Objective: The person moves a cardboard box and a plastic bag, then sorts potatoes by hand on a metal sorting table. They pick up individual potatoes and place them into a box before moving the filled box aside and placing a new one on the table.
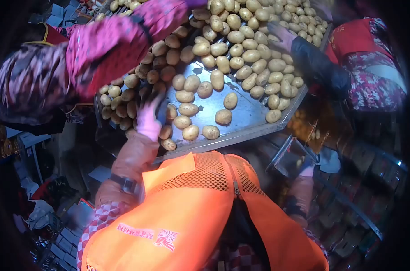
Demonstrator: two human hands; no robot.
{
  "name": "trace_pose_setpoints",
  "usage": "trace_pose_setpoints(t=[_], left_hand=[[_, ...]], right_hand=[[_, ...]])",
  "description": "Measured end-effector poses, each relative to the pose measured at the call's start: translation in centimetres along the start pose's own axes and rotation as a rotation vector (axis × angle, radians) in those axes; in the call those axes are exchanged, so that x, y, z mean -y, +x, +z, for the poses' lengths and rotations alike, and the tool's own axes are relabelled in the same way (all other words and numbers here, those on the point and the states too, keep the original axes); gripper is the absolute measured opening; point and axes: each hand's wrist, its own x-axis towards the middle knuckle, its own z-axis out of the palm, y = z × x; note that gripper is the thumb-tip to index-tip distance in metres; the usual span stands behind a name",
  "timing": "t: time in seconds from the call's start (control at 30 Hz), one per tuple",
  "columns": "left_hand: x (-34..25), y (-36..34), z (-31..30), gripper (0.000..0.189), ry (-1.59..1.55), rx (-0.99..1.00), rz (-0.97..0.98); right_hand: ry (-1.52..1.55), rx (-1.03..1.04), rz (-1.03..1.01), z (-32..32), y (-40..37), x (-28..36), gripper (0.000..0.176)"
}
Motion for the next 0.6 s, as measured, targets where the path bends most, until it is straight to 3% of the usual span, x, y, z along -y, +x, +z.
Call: trace_pose_setpoints(t=[0.03, 0.1, 0.13, 0.17, 0.2, 0.23, 0.27, 0.3, 0.37, 0.43, 0.5, 0.57, 0.6], left_hand=[[0.8, 1.5, 0.7, 0.05, -0.092, 0.001, -0.024], [0.4, 4.7, 1.3, 0.051, 0.0, -0.111, -0.121], [-0.3, 5.5, 1.3, 0.051, 0.092, -0.212, -0.211], [-0.8, 4.6, 2.5, 0.056, 0.127, -0.058, -0.361], [-1.2, 2.8, 3.0, 0.057, 0.193, 0.049, -0.287], [-1.8, 0.5, 2.9, 0.059, 0.259, 0.16, -0.214], [-3.6, -0.9, -0.3, 0.061, 0.06, 0.349, -0.226], [-2.6, -2.9, -0.4, 0.06, 0.046, 0.303, -0.126], [-1.6, -5.7, -1.8, 0.054, 0.162, 0.242, -0.18], [-0.3, -7.2, -1.5, 0.052, 0.247, 0.112, -0.165], [-2.1, -6.9, -0.7, 0.046, 0.324, -0.133, -0.501], [-3.0, -5.5, 2.0, 0.041, 0.06, -0.051, -0.48], [-5.3, -4.7, 1.4, 0.048, -0.066, 0.141, -0.303]], right_hand=[[-0.27, 0.054, -0.28, -0.1, 2.4, -1.1, 0.04], [0.266, -0.19, 0.127, 18.4, -3.6, 8.5, 0.038], [0.205, -0.001, 0.108, 23.8, -3.7, 9.1, 0.032], [-0.09, 0.28, -0.021, 27.3, -2.1, 6.0, 0.032], [-0.645, 0.391, -0.341, 32.9, -5.3, 8.4, 0.031], [-0.641, 0.531, -0.337, 36.3, -4.8, 8.3, 0.042], [-1.063, 0.534, -0.683, 40.1, -8.2, 12.3, 0.044], [-1.297, 0.534, -0.64, 42.6, -8.1, 11.9, 0.05], [-1.402, 0.458, -0.778, 44.0, -6.9, 9.7, 0.042], [-1.268, 0.483, -0.847, 43.4, -5.2, 7.2, 0.038], [-1.072, 0.523, -0.855, 43.4, -3.8, 6.4, 0.027], [-1.09, 0.544, -0.909, 43.8, -3.5, 6.9, 0.023], [-1.092, 0.557, -0.932, 43.9, -2.8, 6.7, 0.023]])
